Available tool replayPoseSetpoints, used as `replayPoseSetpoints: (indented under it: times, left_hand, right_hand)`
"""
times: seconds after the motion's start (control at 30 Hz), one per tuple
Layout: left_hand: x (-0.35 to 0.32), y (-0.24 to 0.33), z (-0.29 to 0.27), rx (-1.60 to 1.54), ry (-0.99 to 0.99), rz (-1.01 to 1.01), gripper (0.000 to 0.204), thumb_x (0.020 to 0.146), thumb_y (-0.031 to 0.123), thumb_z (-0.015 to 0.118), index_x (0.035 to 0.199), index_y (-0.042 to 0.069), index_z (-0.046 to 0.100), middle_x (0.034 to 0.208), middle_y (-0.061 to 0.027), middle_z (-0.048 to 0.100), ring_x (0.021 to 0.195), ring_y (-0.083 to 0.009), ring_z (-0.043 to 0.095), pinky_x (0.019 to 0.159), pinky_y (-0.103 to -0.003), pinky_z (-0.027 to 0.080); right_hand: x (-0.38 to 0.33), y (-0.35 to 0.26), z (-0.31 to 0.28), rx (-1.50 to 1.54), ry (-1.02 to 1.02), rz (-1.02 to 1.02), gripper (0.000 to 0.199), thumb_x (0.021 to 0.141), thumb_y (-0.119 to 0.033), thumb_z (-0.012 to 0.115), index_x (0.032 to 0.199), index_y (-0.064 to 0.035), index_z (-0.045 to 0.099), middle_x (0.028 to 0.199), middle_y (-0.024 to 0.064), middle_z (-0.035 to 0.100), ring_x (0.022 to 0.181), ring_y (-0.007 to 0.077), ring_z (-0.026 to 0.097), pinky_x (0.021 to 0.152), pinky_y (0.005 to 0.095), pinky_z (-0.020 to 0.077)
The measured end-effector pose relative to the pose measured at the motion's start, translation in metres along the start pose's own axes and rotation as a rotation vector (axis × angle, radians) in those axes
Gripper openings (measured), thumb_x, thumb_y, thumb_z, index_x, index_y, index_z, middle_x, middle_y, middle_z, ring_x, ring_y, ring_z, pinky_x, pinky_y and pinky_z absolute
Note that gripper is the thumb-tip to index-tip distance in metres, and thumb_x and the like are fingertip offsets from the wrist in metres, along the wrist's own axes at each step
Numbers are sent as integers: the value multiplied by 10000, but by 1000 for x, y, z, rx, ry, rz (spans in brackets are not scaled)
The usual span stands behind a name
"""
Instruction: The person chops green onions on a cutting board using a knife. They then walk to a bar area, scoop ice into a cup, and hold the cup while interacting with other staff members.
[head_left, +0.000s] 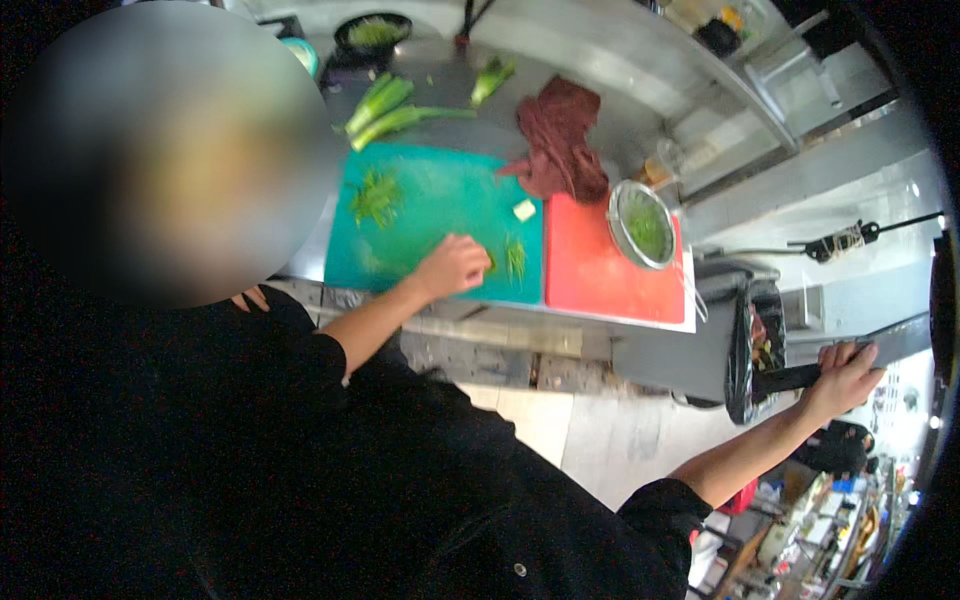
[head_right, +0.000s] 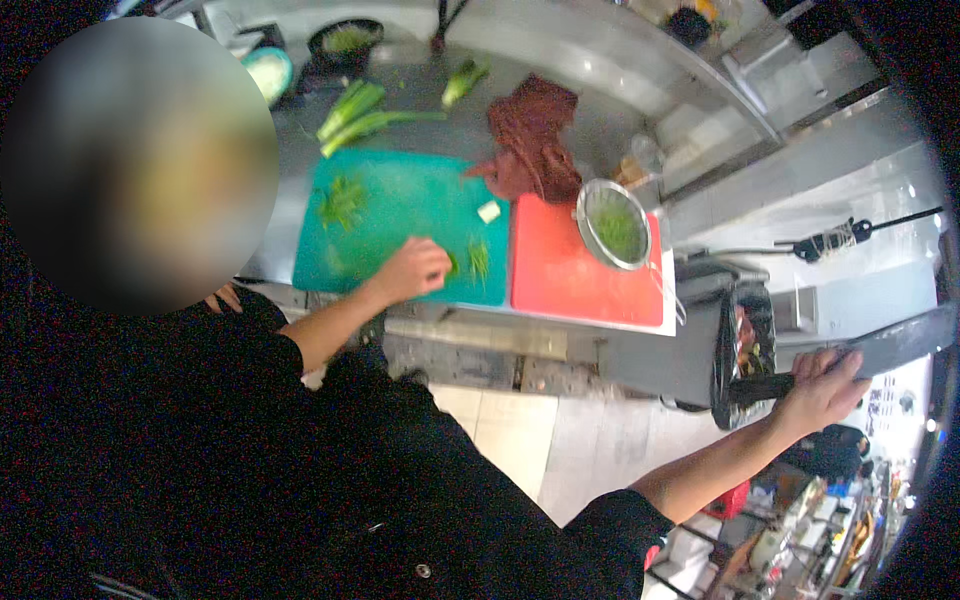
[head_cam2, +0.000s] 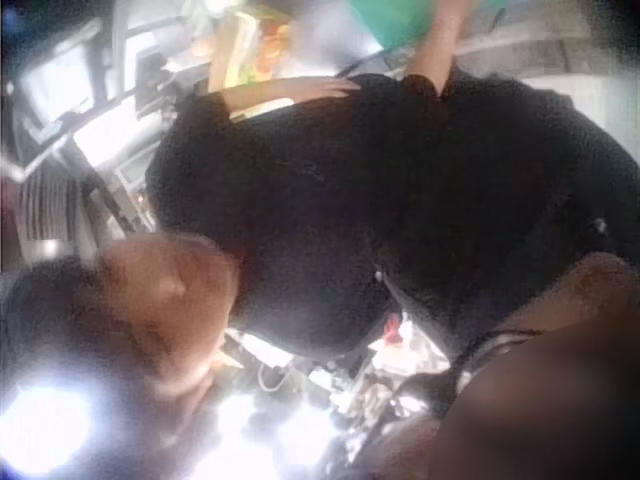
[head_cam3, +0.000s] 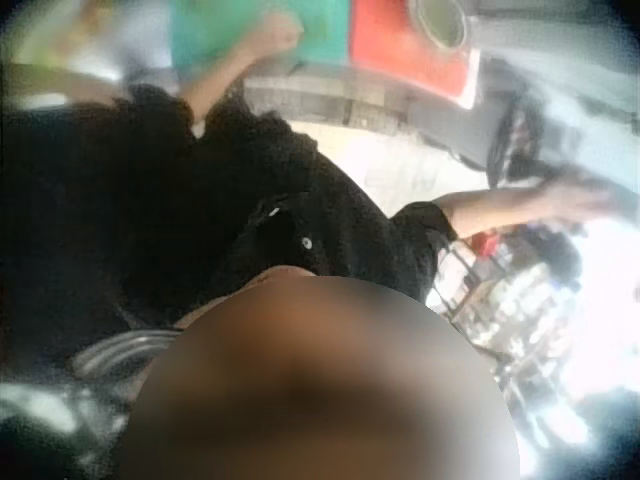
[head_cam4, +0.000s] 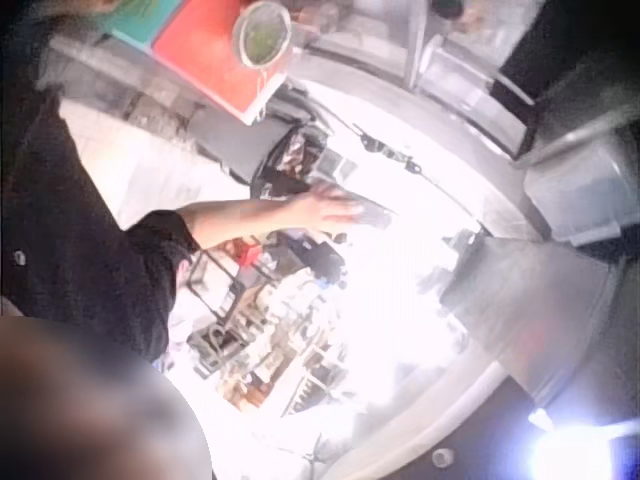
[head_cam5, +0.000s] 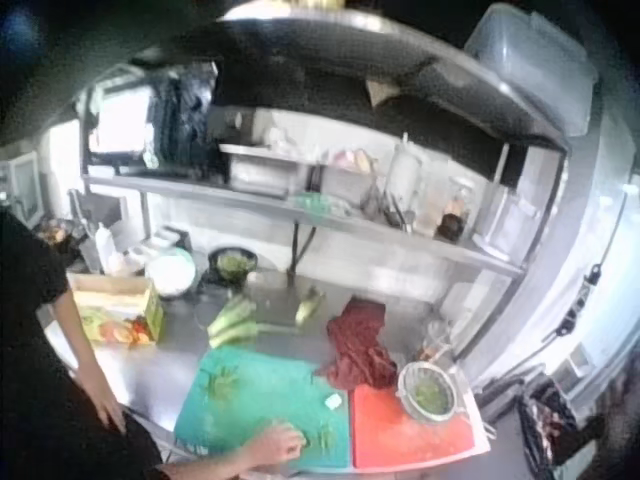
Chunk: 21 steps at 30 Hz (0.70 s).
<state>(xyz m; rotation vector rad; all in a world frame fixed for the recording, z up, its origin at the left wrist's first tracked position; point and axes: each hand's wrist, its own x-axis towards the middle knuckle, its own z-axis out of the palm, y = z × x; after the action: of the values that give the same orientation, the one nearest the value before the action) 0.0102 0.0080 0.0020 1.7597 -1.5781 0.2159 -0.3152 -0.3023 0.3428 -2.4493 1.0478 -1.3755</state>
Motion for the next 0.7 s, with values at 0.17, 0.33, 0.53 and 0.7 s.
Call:
replayPoseSetpoints:
  times: [0.17, 0.33, 0.53, 0.7]
  left_hand:
    - [4, -11, -4, 94, -3, 45, 106, 785, 181, 662, 871, 121, 652, 898, -18, 626, 915, -240, 583, 782, -424, 440]
    - [-2, -8, 8, -11, 91, 30, 97, 773, 178, 673, 845, 116, 657, 916, -20, 646, 891, -256, 596, 767, -419, 462]
    - [-6, -20, 9, -66, 74, 66, 141, 759, 202, 675, 855, 101, 659, 933, -43, 647, 893, -270, 602, 794, -426, 474]
    - [-7, -8, 13, 5, 138, 66, 85, 754, 169, 676, 785, 118, 616, 872, -45, 579, 881, -246, 581, 785, -415, 447]
  right_hand:
    - [-7, 81, -16, -366, -250, -366, 381, 989, -309, 506, 1234, -23, 566, 1031, 173, 618, 881, 324, 585, 774, 478, 448]
    - [80, 222, -218, -1631, 360, 69, 443, 996, -352, 489, 1318, -58, 569, 1082, 124, 640, 857, 278, 594, 791, 439, 478]
    - [60, 269, -153, -451, -155, -152, 458, 1037, -297, 446, 1411, -39, 495, 1224, 206, 634, 957, 302, 634, 860, 358, 533]
    - [113, 199, -103, -360, -105, -110, 458, 1038, -293, 451, 1416, -37, 490, 1253, 206, 619, 1006, 308, 621, 884, 364, 525]
